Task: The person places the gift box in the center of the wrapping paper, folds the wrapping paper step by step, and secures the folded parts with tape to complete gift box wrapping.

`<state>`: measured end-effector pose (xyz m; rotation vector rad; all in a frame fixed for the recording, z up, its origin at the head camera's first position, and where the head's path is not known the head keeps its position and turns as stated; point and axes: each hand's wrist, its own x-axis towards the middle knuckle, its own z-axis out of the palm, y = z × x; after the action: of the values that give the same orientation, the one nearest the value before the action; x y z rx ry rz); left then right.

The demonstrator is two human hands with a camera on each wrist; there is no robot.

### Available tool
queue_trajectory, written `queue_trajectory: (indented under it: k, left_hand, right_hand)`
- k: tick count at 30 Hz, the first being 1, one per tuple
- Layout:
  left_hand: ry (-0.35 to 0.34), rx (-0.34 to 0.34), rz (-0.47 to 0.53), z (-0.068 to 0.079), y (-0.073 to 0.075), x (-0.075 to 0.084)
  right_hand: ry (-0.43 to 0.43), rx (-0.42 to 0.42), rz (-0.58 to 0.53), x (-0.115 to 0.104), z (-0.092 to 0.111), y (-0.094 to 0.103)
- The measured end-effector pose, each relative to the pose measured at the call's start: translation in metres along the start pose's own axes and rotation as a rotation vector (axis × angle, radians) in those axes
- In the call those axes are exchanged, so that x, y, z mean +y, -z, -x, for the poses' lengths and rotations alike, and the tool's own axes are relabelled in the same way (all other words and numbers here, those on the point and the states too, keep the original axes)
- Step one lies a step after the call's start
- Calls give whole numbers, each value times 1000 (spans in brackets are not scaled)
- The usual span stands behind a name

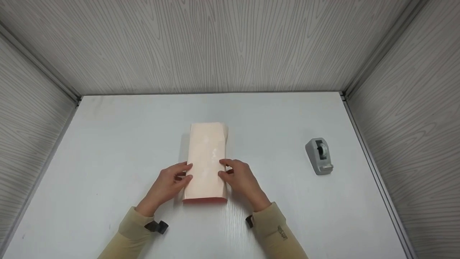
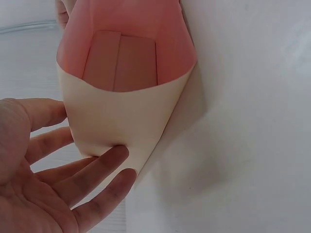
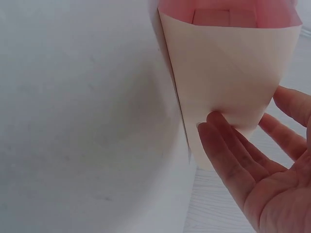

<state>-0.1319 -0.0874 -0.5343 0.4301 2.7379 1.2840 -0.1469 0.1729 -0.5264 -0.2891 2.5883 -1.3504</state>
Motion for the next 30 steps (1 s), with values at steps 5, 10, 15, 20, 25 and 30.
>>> queue_trajectory:
  k: [5,10,15,20,25,30]
  left_hand:
    - [10,-37,-19,-7,0,2]
    - [33,-72,-6,-21,2,2]
    - [58,-93,14,-35,5,1]
    - [74,-113,36,-44,7,-1]
    - [78,-114,86,-48,9,-3]
    - [42,-61,45,-52,6,-4]
  right_hand:
    - [11,4,29,-2,-4,3]
    - [-13,5,30,-2,-17,7]
    - [-55,-6,41,-4,-29,11]
    - [-74,-15,36,-5,-36,14]
    - [-92,3,24,-8,-41,12]
    - [-71,56,35,-10,-46,8]
